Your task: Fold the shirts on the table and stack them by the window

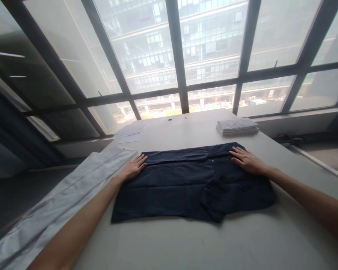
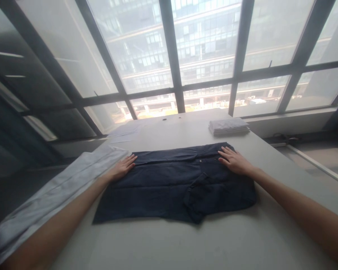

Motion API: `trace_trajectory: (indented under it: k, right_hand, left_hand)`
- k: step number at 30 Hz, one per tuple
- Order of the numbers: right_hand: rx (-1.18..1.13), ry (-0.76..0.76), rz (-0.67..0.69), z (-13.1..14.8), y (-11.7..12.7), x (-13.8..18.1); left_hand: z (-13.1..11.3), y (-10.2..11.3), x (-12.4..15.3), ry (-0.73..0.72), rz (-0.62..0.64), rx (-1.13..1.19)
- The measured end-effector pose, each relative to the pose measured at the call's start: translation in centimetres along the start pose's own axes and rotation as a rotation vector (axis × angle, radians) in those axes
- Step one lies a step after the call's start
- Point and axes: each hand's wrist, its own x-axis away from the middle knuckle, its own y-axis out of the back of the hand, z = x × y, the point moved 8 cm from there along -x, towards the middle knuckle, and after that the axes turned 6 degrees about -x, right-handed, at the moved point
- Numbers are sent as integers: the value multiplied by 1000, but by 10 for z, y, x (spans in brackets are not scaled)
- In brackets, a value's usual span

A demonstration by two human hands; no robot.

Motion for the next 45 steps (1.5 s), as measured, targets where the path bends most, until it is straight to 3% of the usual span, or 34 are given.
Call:
trace_trajectory:
  k: [7,17,22,27,36,40,45]
  right_hand:
    - [-4,48,-13,10,-3,-35]
    - [-35,87,-56,3,-6,-36]
    - [-25,92,-89,1,-7,-36]
    - [3,70,-82,2,-6,-33]
    - [44,-8,-58,9,2,-29]
    - [113,-13,-143,17,12,-22]
    - [260,-124,-431,32,41,-4]
  left_hand:
    - [22,-2,-8,71,31,-3]
    - [18,9,1,75,-28,-11]
    - [-20,21,-1,48,-29,45]
    - [-72,14,-5,-20,148,148]
    - [-84,16,2,15,172,105]
    - [-81,18,1,16,147,87]
    - [-77,23,-5,146,87,98]
